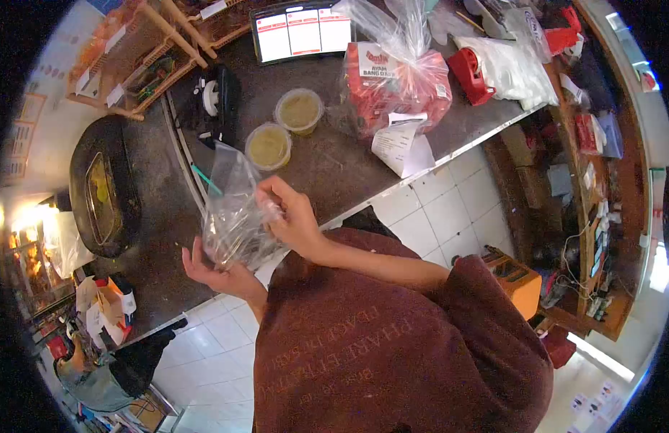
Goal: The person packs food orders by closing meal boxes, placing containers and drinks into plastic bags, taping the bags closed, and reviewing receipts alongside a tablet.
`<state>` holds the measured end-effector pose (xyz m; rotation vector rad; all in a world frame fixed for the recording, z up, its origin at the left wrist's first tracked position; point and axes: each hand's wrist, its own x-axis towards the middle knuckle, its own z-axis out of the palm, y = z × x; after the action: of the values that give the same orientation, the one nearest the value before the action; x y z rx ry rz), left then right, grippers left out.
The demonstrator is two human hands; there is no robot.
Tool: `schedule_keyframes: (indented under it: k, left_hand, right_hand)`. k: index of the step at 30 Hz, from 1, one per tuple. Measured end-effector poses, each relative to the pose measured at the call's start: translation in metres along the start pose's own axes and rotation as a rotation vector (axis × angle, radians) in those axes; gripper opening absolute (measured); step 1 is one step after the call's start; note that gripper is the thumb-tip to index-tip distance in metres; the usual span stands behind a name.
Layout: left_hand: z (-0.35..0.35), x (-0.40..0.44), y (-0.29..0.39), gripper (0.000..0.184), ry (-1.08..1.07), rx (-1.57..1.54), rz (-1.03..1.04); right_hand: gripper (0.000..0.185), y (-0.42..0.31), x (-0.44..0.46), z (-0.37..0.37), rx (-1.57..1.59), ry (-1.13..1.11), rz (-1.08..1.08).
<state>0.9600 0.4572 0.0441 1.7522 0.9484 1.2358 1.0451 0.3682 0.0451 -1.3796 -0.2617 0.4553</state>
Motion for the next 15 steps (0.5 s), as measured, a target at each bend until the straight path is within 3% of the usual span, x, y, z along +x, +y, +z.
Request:
schedule_keyframes:
  k: [2,5,6,9,11,12,15]
  left_hand:
    - [-0.005,0.003,0.004,0.031,-0.092,0.058,0.238]
    - [-0.023,0.012,0.002,0.023,-0.363,0.421,0.315]
    - [-0.023,0.012,-0.009,0.016,-0.27,0.384,0.102]
    - [-0.043,0.037,-0.054,0.036,-0.078,0.581,0.157]
    - [-0.035,0.03,-0.034,0.049,-0.021,0.42,0.034]
    - [-0.028,0.027,-0.02,0.056,0.01,0.335,-0.027]
    - [-0.025,0.021,-0.004,0.07,-0.221,0.686,0.484]
  right_hand:
    - [0.014,-0.014,0.004,-0.006,-0.226,-0.09,-0.134]
    - [0.017,-0.005,0.001,-0.001,-0.546,-0.209,-0.294]
    - [0.02,-0.001,0.001,0.003,-0.647,-0.243,-0.346]
    - [0.021,0.002,0.006,0.012,-0.596,-0.001,-0.267]
    - [0.022,-0.004,0.009,0.011,-0.619,-0.024,-0.146]
    - [0.022,-0.003,0.013,0.01,-0.616,-0.053,-0.185]
    - [0.024,0.009,0.025,0.006,-0.561,-0.186,-0.492]
